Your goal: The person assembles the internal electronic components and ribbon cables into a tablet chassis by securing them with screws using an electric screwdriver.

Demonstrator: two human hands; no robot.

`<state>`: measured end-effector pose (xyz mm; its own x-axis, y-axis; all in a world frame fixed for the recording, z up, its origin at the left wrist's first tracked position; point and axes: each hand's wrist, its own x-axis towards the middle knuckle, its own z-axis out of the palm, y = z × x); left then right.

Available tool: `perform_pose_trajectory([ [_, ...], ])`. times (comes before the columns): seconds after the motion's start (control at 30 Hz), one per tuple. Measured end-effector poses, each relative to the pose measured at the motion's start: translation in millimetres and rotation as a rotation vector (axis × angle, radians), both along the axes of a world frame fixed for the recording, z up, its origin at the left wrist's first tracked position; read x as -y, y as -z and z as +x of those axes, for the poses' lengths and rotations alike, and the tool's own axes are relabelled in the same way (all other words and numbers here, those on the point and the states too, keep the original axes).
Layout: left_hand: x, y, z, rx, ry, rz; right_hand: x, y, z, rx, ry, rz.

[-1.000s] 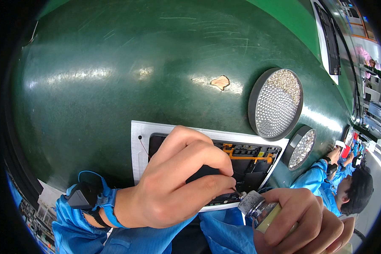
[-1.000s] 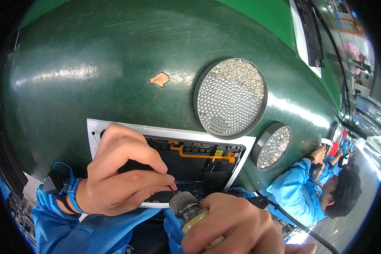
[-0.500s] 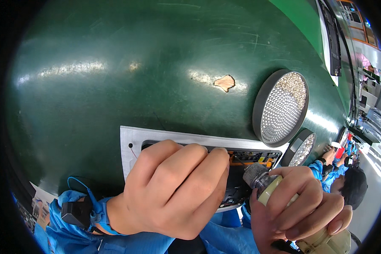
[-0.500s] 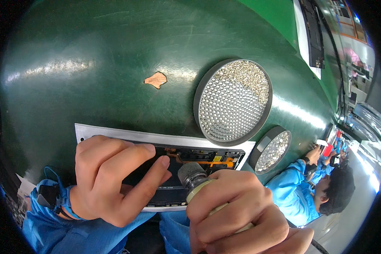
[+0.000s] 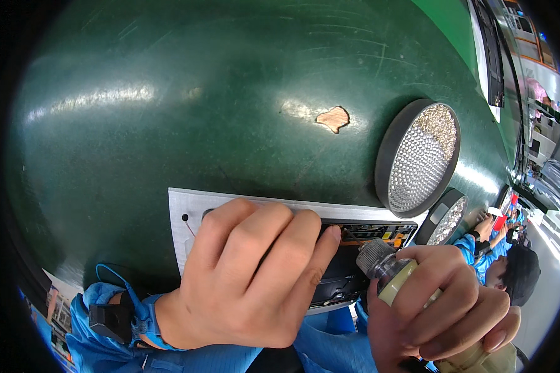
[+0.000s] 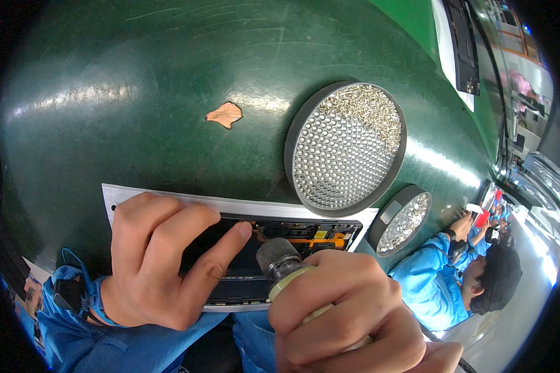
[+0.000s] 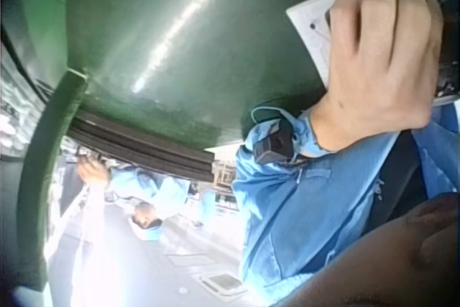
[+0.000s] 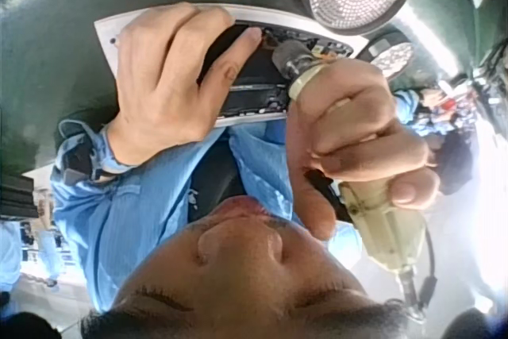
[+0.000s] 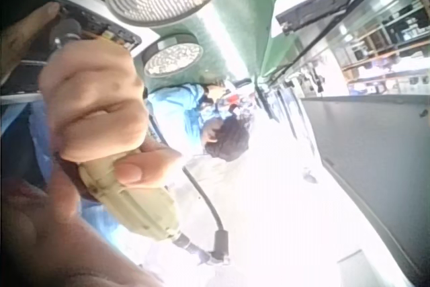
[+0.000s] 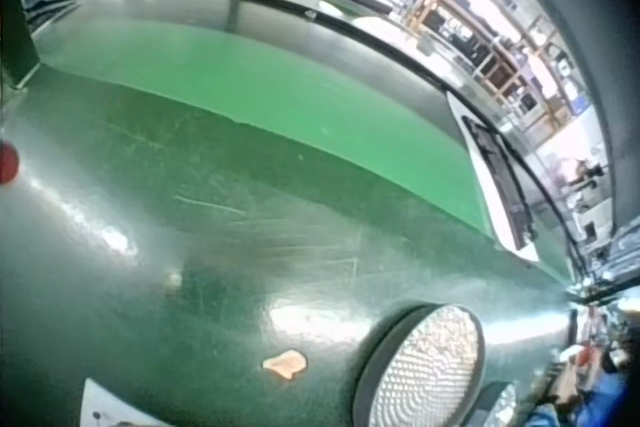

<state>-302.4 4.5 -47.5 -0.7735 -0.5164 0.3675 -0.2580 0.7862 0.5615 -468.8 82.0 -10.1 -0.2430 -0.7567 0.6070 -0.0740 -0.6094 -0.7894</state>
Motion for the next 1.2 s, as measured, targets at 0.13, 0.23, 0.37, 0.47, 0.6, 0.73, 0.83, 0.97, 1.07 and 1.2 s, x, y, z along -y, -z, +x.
perform_pose_trajectory([
  [0.13, -2, 0, -2, -0.017, 0.001, 0.001, 2, 1, 0, 0.000, 0.001, -0.012],
  [0.23, -4, 2, -2, -0.026, -0.024, 0.020, 2, 2, -3, -0.007, -0.029, 0.006],
  [0.37, -7, 3, -3, -0.031, -0.034, 0.027, 1, 2, 5, -0.003, 0.023, 0.003],
  [0.47, -12, 9, -7, -0.072, -0.045, 0.040, -1, 1, 4, -0.023, 0.052, 0.060],
  [0.6, -12, 5, -7, -0.084, -0.052, 0.141, 4, -5, 5, -0.104, 0.015, 0.095],
  [0.73, -15, 5, -8, -0.053, -0.014, 0.108, 1, 0, 6, -0.134, 0.023, 0.092],
  [0.83, -20, 6, -9, -0.057, -0.016, 0.071, 5, 8, 8, -0.126, 0.052, 0.038],
  [0.97, -26, 9, -18, -0.074, 0.001, 0.040, -2, 15, -5, -0.125, 0.125, -0.053],
  [1.07, -29, 9, -18, -0.042, -0.002, 0.024, -20, 8, -27, -0.032, 0.037, -0.092],
  [1.2, -11, -4, -7, 0.000, 0.032, 0.017, -24, -21, -32, -0.090, 0.357, -0.163],
])
